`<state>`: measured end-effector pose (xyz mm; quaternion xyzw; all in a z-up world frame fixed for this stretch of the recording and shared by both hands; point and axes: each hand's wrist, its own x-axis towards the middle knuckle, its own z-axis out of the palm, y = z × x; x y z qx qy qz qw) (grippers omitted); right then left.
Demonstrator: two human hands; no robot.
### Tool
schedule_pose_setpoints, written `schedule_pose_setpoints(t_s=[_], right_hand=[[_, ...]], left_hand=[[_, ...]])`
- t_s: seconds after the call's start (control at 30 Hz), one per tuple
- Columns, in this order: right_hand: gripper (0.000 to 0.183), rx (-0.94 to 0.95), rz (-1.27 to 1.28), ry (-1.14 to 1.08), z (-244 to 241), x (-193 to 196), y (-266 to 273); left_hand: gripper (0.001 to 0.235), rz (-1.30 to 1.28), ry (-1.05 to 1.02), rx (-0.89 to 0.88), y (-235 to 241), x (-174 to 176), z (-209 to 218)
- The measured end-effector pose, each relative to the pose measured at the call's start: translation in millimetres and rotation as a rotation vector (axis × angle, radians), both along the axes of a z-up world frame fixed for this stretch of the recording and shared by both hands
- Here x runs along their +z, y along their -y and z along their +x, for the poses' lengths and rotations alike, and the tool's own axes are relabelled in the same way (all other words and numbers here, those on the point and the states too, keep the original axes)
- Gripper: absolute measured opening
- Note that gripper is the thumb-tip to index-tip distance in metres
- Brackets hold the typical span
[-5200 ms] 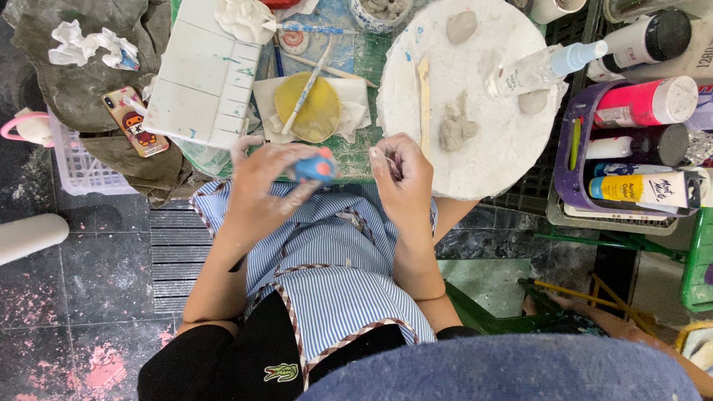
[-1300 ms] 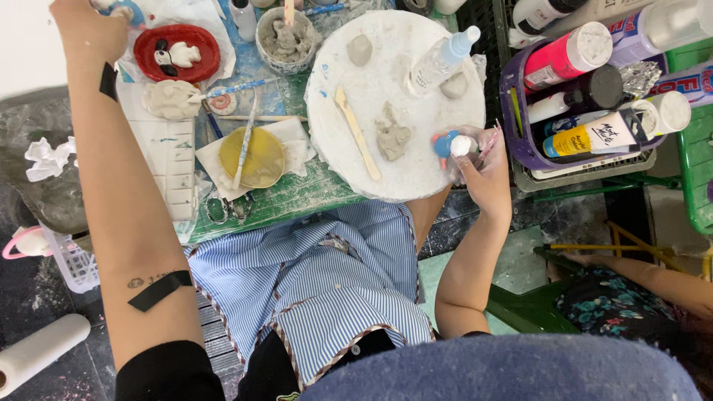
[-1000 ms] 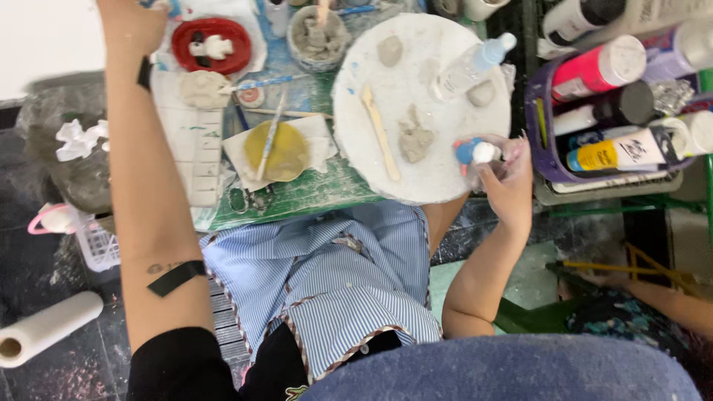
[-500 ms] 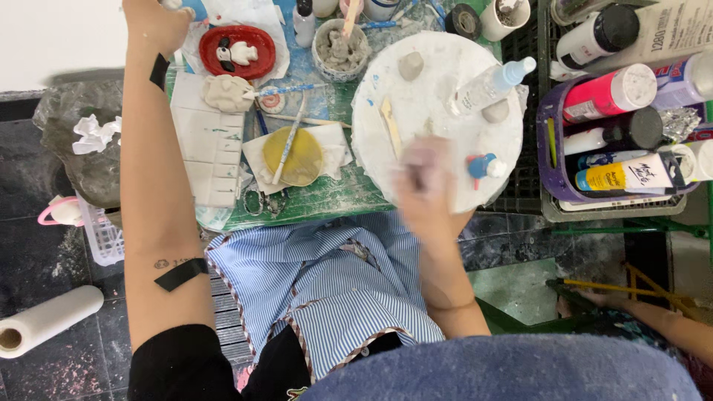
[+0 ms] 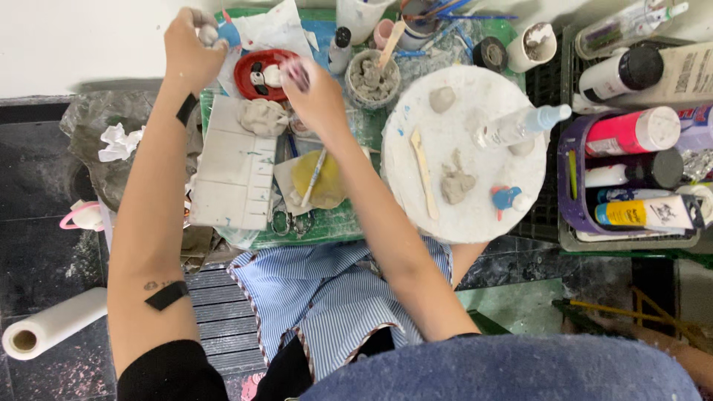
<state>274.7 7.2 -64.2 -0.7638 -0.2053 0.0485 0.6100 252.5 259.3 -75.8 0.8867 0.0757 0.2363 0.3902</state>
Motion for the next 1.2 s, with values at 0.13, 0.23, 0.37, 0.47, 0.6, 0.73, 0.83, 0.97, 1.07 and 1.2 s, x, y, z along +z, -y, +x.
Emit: schedule_pose_setpoints(t_s=[0.13,0.23,0.37,0.47,0.6,0.73,0.83,0.97,1.07,1.2], right_hand=[[0.025,-0.060,-0.156,0.061,37.8,-11.6,-58.6],[0.019,0.070,-0.270,0.205,46.8,-9.7,-76.1],[0.023,0.155,-0.435,0.290,70.9,-3.7,-91.9],[0.025,0.211,-0.507,0.304,79.7,-5.3,-90.1],[0.019,0.200,-0.523,0.258,80.7,-5.2,-85.9],[0.016,0.224,-0.487,0.257,80.6,-3.5,-83.9],[0.014,0.202,-0.527,0.279,76.2,-2.8,-81.9],[0.015,0.149,-0.529,0.371,70.5,-2.7,-83.6],[0.015,0.141,-0.528,0.300,67.1,-3.8,-84.8],[0.017,0.112,-0.469,0.332,65.4,-4.1,-84.3]], left_hand=[[0.031,-0.124,-0.075,-0.001,4.5,7.7,-18.8],[0.028,-0.262,-0.146,0.020,10.0,9.4,-30.2],[0.029,-0.557,-0.030,-0.095,11.1,6.1,-29.5],[0.030,-0.660,-0.070,-0.080,11.2,-0.1,-30.3],[0.029,-0.750,-0.081,-0.088,9.7,-1.8,-31.1],[0.030,-0.742,-0.075,-0.079,10.4,-1.8,-30.8],[0.029,-0.700,-0.092,-0.047,12.5,-1.2,-33.1],[0.030,-0.700,-0.093,-0.009,16.2,-0.9,-32.5],[0.027,-0.724,-0.080,0.022,17.9,-1.9,-32.8],[0.024,-0.971,-0.028,0.046,17.2,-0.7,-30.7]])
